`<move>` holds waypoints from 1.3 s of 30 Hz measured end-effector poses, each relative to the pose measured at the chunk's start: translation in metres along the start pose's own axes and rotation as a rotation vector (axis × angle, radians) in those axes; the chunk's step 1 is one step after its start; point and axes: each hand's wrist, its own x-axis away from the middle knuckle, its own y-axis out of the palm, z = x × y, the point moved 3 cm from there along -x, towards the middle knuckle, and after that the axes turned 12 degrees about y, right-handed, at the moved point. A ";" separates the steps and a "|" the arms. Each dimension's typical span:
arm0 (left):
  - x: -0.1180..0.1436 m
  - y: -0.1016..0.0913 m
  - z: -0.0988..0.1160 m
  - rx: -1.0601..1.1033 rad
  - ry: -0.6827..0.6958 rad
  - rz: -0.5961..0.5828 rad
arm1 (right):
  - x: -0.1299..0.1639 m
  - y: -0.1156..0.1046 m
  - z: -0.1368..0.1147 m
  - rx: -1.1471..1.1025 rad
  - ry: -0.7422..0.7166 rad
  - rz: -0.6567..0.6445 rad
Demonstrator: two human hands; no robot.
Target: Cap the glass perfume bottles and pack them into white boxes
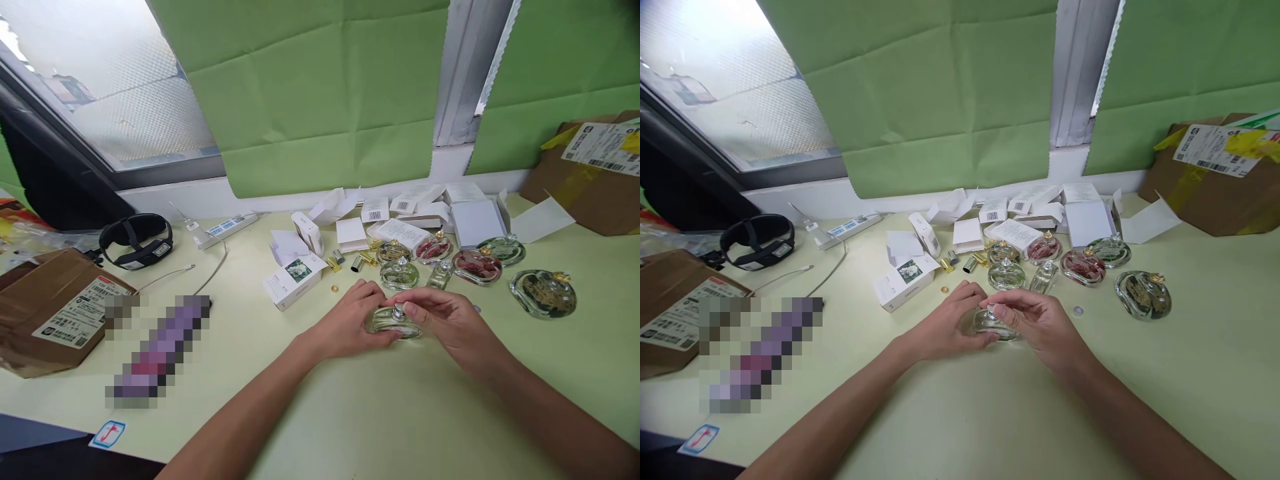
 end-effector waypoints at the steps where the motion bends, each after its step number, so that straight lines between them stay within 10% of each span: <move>1: 0.000 0.000 0.000 -0.003 0.002 0.000 | 0.000 0.000 0.000 0.012 -0.004 -0.005; 16: 0.000 0.000 0.001 -0.022 0.045 0.003 | 0.003 -0.010 -0.005 0.580 -0.638 0.052; 39: 0.009 0.003 -0.008 -0.316 0.206 0.041 | -0.006 -0.016 0.022 0.655 -0.516 0.083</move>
